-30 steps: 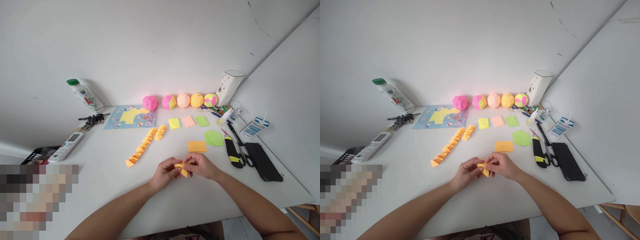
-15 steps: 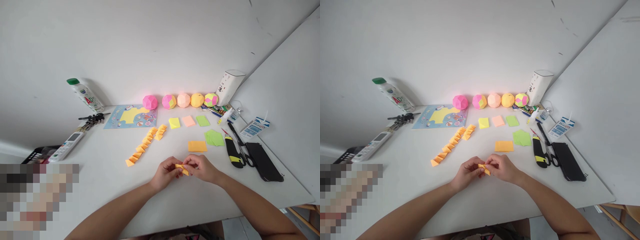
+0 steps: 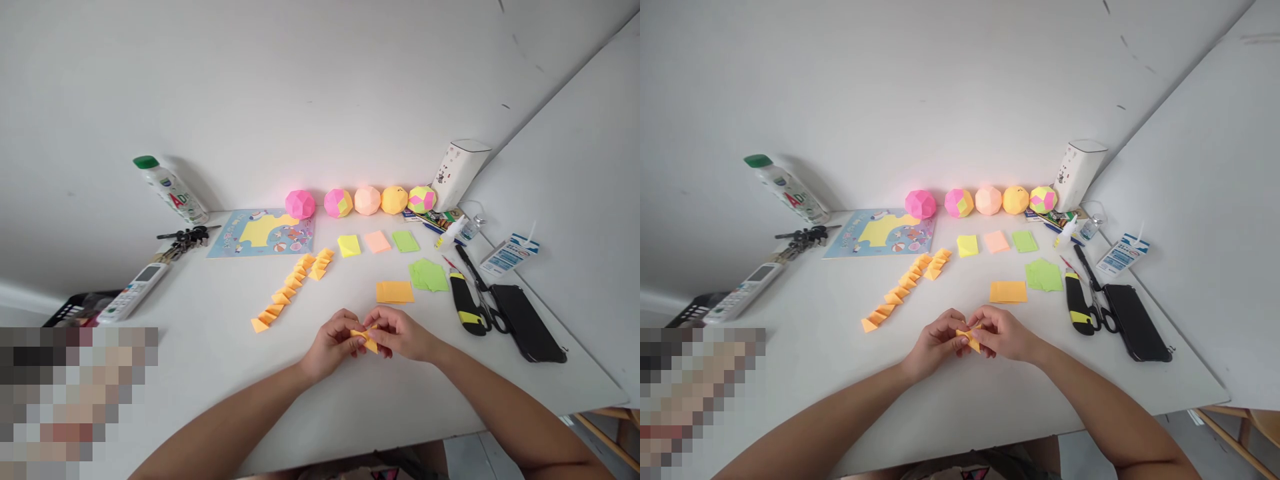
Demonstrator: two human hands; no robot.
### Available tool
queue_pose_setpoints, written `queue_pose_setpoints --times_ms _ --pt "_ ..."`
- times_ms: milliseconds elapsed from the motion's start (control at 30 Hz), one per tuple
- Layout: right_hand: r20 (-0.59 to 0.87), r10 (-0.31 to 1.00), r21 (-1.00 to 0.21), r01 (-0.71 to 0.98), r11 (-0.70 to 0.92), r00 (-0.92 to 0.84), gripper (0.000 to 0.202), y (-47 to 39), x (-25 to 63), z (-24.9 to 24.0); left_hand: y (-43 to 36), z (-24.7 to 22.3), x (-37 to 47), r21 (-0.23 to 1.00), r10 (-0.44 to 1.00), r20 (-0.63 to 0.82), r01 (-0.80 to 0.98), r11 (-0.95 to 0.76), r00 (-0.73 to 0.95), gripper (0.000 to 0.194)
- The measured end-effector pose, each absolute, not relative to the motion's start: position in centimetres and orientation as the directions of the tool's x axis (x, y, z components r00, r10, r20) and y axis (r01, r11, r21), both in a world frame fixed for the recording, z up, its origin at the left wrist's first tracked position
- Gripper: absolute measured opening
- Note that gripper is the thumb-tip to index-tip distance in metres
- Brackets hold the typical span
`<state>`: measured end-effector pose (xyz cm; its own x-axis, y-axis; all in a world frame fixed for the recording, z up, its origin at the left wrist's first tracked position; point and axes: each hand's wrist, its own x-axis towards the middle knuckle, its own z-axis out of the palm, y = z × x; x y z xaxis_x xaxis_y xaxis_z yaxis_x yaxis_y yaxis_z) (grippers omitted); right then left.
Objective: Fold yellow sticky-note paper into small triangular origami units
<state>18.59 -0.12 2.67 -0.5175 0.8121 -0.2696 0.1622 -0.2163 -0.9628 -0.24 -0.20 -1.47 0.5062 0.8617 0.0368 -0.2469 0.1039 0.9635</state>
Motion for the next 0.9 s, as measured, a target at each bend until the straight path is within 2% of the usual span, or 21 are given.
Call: queue_pose_setpoints --times_ms 133,433,900 --pt "-0.304 0.787 -0.953 0.169 -0.253 -0.537 0.022 -0.03 18.69 2.46 -0.26 -1.23 -0.25 0.971 0.863 0.039 -0.222 0.086 0.503 0.011" --pt "-0.303 0.761 -0.945 0.079 -0.317 -0.573 0.025 0.14 18.66 2.31 -0.13 -1.36 -0.41 0.982 0.861 0.017 -0.172 0.082 0.509 0.019" --pt "-0.347 0.724 -0.914 0.041 -0.404 -0.595 0.024 0.51 18.86 2.57 -0.17 -1.08 -0.30 0.951 0.853 0.017 -0.272 0.147 0.522 0.019"
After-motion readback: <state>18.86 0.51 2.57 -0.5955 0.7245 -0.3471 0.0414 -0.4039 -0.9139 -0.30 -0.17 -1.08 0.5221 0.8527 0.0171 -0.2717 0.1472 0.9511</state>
